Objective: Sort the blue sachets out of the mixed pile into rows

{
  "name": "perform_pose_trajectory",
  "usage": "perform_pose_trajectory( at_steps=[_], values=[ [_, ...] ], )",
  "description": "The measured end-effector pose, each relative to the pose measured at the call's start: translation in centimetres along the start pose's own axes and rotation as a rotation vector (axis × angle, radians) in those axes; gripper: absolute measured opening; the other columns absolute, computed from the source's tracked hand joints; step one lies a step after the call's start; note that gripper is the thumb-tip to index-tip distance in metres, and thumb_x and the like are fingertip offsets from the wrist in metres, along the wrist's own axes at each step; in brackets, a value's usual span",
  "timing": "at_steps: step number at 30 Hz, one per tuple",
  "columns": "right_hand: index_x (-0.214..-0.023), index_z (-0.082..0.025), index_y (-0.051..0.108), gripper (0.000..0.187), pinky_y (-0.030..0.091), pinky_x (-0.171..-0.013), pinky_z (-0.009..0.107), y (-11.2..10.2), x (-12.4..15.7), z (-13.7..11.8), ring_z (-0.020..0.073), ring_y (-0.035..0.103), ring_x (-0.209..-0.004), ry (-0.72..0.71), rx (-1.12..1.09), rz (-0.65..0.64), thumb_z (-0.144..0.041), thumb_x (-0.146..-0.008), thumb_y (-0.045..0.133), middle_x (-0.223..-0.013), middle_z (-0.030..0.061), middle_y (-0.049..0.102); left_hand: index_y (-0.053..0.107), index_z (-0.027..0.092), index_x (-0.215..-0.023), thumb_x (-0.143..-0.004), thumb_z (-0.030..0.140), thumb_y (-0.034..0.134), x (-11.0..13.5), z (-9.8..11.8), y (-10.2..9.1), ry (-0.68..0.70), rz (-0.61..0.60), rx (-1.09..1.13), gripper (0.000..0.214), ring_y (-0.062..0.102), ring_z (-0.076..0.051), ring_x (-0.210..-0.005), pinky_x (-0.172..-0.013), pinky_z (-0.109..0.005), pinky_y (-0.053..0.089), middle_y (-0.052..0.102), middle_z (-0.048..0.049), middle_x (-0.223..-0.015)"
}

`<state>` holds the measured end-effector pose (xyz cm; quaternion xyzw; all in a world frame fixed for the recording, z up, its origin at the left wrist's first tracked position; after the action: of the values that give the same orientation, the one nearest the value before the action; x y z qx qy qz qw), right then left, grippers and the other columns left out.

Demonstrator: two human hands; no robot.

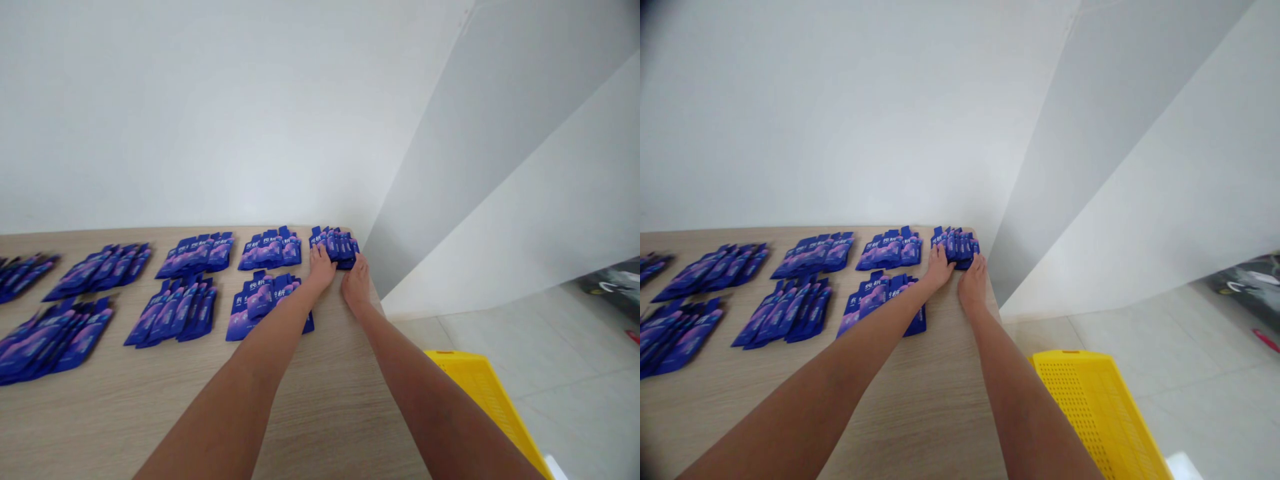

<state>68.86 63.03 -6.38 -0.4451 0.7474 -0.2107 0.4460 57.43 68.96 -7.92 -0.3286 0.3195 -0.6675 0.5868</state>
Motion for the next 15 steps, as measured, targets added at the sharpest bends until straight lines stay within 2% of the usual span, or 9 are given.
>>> perform_pose_trajectory(
  at_steps=[4, 10, 15],
  values=[
    [-0.133, -0.004, 0.034, 0.055, 0.035, -0.105, 0.053, 0.0, 0.0, 0.0, 0.0282, 0.035, -0.131, -0.003, 0.004, 0.002, -0.005, -0.078, 0.031, -0.132, 0.0248, 0.045, 0.019, -0.001, -0.142, -0.083, 0.023, 0.052, -0.2, -0.2, 0.0, -0.001, 0.011, 0.037, 0.072, 0.012, -0.035, -0.144, -0.115, -0.047, 0.016, 0.016, -0.0312, -0.152],
    [-0.139, -0.004, 0.025, 0.063, 0.034, -0.105, 0.055, -0.2, 0.0, 0.1, 0.0293, 0.034, -0.132, 0.023, -0.027, 0.015, -0.006, -0.077, 0.033, -0.136, 0.0255, 0.041, 0.015, 0.002, -0.144, -0.074, 0.023, 0.062, -0.3, -0.6, 0.0, 0.013, 0.011, 0.087, 0.086, 0.011, -0.035, -0.144, -0.116, -0.046, 0.016, 0.013, -0.0288, -0.153],
    [-0.141, -0.004, 0.023, 0.065, 0.033, -0.105, 0.056, -0.3, 0.0, 0.2, 0.0305, 0.033, -0.133, 0.045, -0.05, 0.01, -0.007, -0.077, 0.033, -0.137, 0.0261, 0.04, 0.016, 0.005, -0.143, -0.07, 0.022, 0.064, -0.3, -1.3, -0.3, -0.009, 0.036, 0.083, 0.089, 0.014, -0.035, -0.144, -0.116, -0.047, 0.018, 0.016, -0.0268, -0.153]
  ],
)
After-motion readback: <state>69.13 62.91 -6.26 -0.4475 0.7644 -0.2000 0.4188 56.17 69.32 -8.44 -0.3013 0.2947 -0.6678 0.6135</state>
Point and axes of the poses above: each hand's wrist, its own x-axis away from the middle knuckle, its own y-axis out of the palm, z = x × y, the point moved 10 cm from there along -x, towards the middle knuckle
